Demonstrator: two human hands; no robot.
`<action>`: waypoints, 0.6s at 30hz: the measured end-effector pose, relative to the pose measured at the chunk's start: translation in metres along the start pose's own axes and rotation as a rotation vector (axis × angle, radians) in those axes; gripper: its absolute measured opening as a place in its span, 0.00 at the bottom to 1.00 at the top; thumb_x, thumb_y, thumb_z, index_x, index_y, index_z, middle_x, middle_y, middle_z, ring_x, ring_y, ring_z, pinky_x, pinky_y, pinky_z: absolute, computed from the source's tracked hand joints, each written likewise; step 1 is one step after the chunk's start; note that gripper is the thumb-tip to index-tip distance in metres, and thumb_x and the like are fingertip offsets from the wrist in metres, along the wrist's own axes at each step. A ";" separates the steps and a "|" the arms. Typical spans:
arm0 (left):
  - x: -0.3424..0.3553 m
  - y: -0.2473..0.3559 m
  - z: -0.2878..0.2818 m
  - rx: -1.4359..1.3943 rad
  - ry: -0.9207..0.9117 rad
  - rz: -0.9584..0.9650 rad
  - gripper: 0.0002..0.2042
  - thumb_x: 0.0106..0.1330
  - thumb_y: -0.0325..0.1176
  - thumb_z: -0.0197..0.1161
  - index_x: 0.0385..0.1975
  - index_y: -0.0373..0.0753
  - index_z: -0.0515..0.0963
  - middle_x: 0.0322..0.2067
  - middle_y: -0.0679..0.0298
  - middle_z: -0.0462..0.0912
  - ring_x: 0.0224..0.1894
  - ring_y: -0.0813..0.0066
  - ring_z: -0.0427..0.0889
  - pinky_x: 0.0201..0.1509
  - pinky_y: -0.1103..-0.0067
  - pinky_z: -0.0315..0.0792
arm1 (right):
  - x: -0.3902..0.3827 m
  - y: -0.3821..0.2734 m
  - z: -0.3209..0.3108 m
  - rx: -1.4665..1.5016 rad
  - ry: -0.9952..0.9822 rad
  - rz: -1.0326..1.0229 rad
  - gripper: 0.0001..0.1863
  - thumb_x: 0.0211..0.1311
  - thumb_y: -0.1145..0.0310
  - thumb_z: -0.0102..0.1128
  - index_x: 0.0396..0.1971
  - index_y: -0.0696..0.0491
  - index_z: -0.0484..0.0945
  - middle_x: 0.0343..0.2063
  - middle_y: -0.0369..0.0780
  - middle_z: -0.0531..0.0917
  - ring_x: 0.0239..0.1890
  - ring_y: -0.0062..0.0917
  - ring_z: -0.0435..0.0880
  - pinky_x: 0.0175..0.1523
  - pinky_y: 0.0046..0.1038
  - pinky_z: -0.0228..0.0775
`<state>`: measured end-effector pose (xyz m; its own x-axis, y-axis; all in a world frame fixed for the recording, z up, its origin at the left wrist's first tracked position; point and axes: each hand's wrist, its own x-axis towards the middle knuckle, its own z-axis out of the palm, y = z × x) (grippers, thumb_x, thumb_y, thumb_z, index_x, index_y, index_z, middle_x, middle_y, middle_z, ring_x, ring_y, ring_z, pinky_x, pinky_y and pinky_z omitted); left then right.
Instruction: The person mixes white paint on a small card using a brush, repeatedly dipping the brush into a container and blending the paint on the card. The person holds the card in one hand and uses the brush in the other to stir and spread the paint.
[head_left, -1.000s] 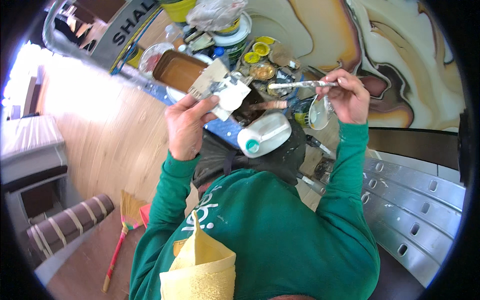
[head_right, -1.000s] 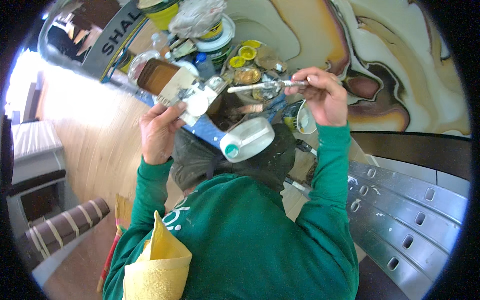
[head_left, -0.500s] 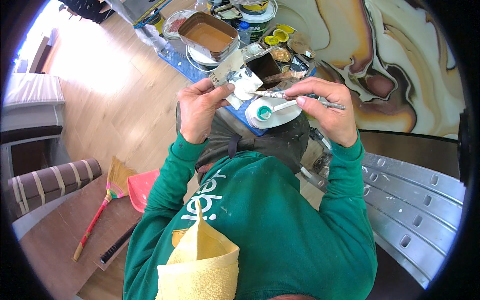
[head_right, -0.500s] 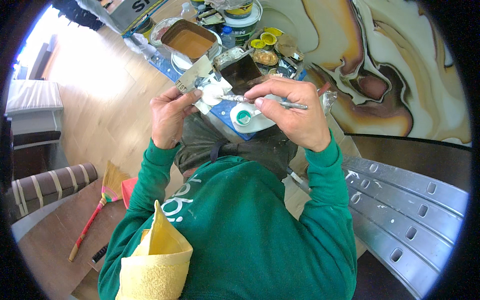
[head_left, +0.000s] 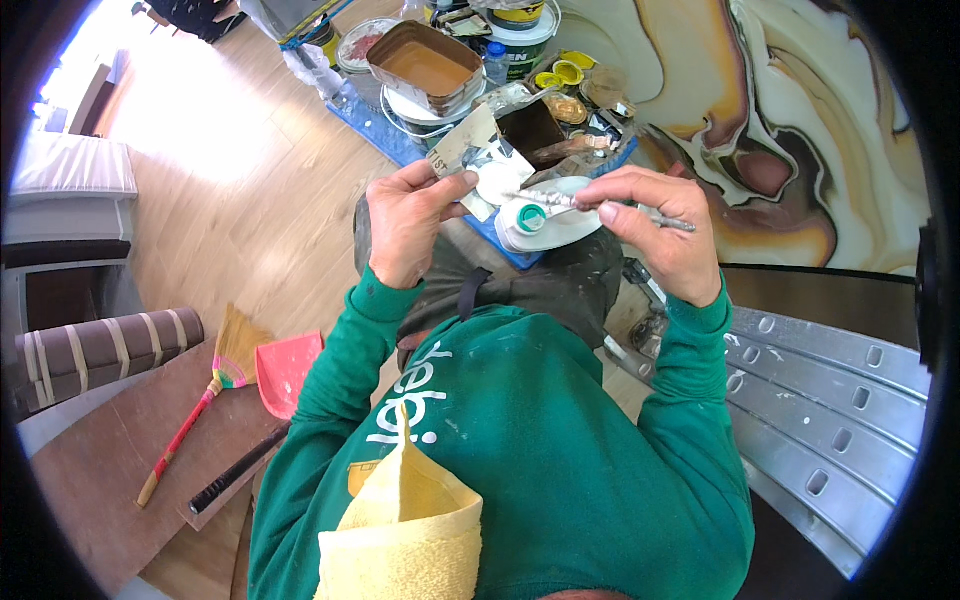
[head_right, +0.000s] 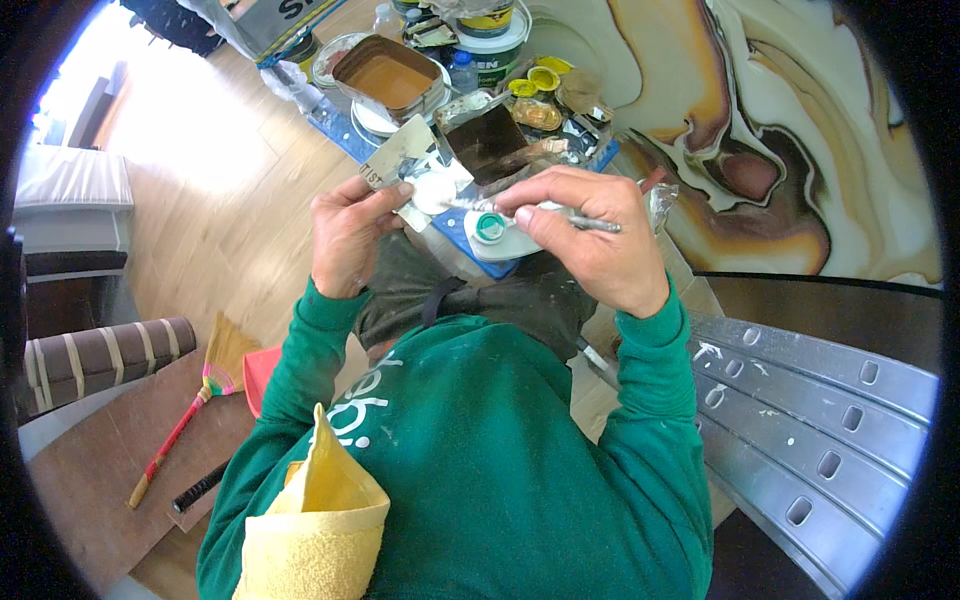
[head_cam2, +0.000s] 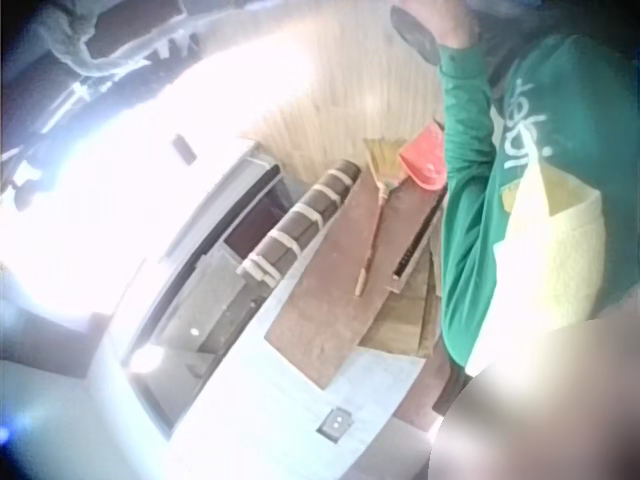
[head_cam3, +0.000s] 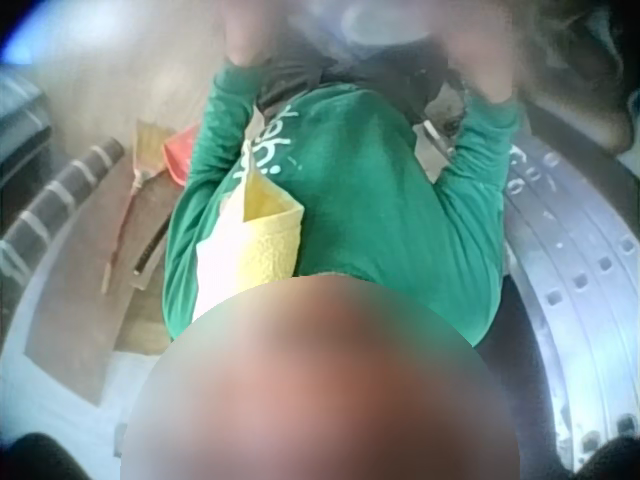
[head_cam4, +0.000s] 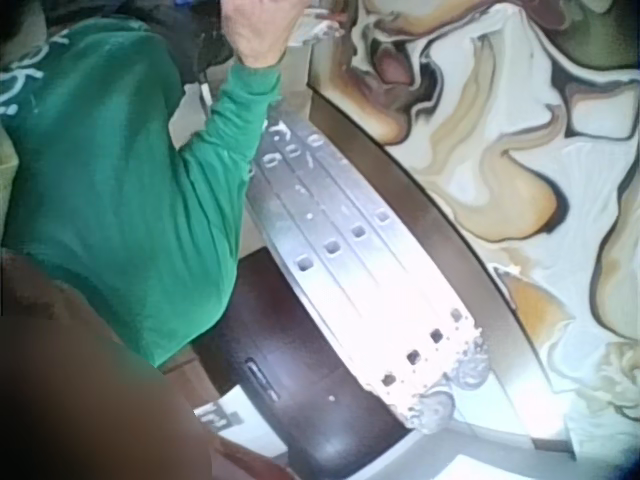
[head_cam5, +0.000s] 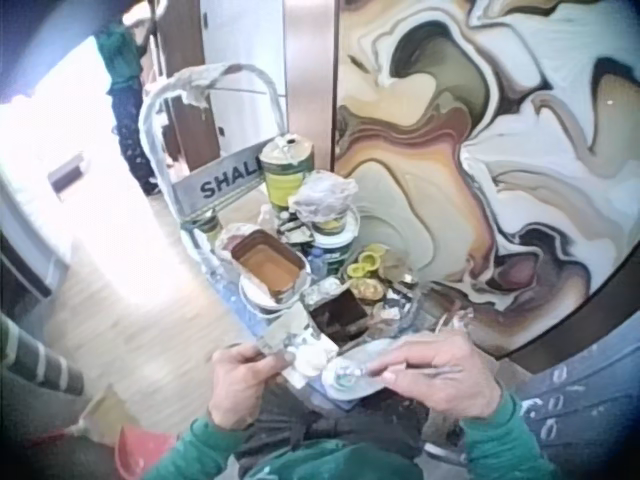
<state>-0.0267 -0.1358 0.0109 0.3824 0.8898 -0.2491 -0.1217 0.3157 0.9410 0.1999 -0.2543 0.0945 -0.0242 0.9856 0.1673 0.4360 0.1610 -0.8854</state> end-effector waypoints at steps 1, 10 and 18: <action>0.000 0.000 0.002 -0.014 0.003 0.007 0.07 0.57 0.24 0.68 0.34 0.29 0.83 0.28 0.63 0.84 0.26 0.82 0.79 0.29 0.85 0.73 | -0.002 -0.001 -0.001 0.003 0.044 -0.018 0.11 0.57 0.74 0.58 0.37 0.63 0.83 0.33 0.44 0.86 0.38 0.26 0.84 0.46 0.26 0.73; -0.007 -0.002 0.016 -0.100 0.006 -0.011 0.06 0.57 0.23 0.69 0.33 0.30 0.82 0.28 0.62 0.84 0.26 0.81 0.80 0.30 0.85 0.73 | -0.014 -0.005 0.001 -0.049 0.117 -0.036 0.09 0.59 0.74 0.58 0.36 0.62 0.83 0.33 0.43 0.86 0.35 0.26 0.84 0.44 0.25 0.73; -0.003 -0.010 0.019 -0.074 -0.016 -0.005 0.04 0.57 0.23 0.68 0.31 0.31 0.82 0.28 0.63 0.83 0.26 0.81 0.80 0.29 0.85 0.74 | -0.020 -0.004 0.002 -0.063 0.130 -0.030 0.09 0.59 0.74 0.58 0.36 0.61 0.84 0.32 0.43 0.86 0.35 0.25 0.84 0.42 0.25 0.74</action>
<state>-0.0092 -0.1478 0.0070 0.3974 0.8832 -0.2491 -0.1875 0.3439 0.9201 0.1971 -0.2741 0.0938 0.0767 0.9648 0.2514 0.4926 0.1826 -0.8509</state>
